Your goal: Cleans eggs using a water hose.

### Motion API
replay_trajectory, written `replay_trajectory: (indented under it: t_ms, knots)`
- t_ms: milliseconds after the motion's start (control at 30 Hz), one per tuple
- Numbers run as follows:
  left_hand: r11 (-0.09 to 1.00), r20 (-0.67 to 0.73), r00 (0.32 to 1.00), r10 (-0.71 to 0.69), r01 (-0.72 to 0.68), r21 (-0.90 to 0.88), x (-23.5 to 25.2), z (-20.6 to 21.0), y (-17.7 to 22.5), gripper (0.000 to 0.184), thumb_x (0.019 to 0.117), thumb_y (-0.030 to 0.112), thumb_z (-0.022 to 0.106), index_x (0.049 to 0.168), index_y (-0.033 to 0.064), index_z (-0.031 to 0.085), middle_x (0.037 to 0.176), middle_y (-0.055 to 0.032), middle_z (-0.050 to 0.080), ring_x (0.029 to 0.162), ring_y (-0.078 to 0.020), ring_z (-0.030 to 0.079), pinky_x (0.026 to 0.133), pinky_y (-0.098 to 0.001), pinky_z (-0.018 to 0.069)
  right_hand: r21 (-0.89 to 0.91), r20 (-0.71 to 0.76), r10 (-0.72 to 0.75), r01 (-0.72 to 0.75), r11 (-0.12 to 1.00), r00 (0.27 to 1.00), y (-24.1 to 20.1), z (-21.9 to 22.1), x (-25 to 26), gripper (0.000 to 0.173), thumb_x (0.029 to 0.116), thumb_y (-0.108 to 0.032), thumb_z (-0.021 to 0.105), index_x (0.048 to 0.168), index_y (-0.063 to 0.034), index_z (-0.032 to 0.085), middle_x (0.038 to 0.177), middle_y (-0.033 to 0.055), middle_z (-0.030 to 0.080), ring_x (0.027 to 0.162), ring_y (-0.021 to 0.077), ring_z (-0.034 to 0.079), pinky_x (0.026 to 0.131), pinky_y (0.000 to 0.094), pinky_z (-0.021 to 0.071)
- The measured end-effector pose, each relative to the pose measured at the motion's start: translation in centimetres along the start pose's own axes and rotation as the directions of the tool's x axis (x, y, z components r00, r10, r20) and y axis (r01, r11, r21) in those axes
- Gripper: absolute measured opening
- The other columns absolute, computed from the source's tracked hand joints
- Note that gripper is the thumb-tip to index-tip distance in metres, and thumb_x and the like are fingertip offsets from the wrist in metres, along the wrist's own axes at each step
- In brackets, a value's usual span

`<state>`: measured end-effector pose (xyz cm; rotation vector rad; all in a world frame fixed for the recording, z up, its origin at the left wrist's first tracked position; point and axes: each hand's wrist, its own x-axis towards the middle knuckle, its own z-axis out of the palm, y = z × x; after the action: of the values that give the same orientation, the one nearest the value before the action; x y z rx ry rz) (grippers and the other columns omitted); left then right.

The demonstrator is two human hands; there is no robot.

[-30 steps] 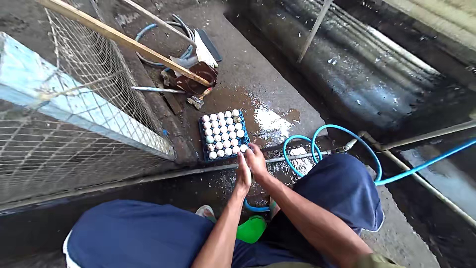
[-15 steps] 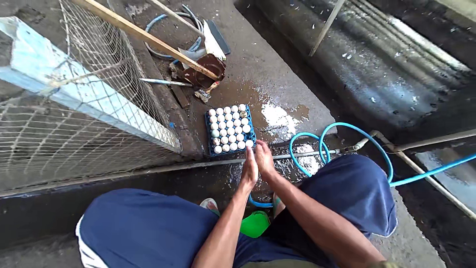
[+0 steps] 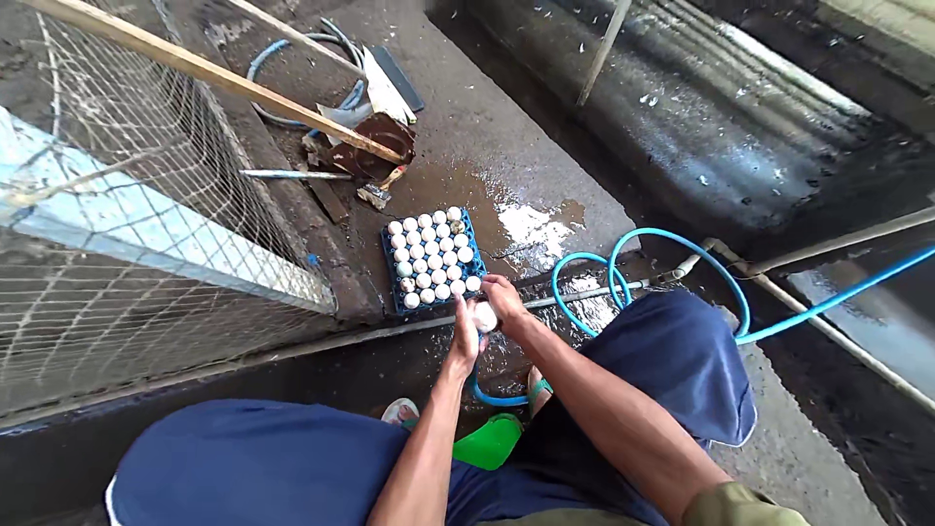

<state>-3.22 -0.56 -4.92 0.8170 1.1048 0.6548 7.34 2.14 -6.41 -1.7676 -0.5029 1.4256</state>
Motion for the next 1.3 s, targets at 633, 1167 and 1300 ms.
replay_trajectory:
  t_ms: [633,1167,1300]
  knots:
    - [0.887,-0.224,0.908,0.353,-0.249,0.389,0.5,-0.5,-1.5,0.047,0.1112,0.020,0.029,0.135,-0.0137,0.051,0.128,-0.0276,0.060,0.119,-0.0269,0.058,0.106,-0.0428,0.0441,0.026,0.004,-0.245,0.245,0.969,0.969,-0.1,2.5,-5.1,0.037,0.1050,-0.023,0.053,0.135,-0.0029,0.062,0.131,0.0218,0.065,0.123,0.0342,0.061,0.105,0.0565,0.0473]
    - [0.942,-0.284,0.918,0.276,-0.201,0.268,-0.1,-0.8,-2.5,0.053,0.1120,0.032,0.023,0.131,-0.0070,0.052,0.114,-0.0170,0.061,0.101,-0.0164,0.059,0.092,-0.0384,0.0501,-0.026,0.037,-0.301,0.302,0.953,0.953,0.4,2.4,-5.5,0.033,0.1018,-0.024,0.058,0.126,-0.0034,0.068,0.125,0.0208,0.068,0.119,0.0340,0.063,0.102,0.0570,0.0486]
    - [0.933,-0.252,0.938,0.239,-0.151,0.326,0.4,-0.6,-1.2,0.051,0.1116,0.039,0.025,0.109,0.0030,0.061,0.077,0.0003,0.056,0.059,-0.0049,0.051,0.055,-0.0250,0.0461,0.104,-0.012,-0.068,0.069,0.992,0.998,-1.2,1.0,-2.7,0.036,0.1053,-0.028,0.052,0.128,-0.0034,0.065,0.122,0.0242,0.066,0.116,0.0375,0.063,0.098,0.0594,0.0478]
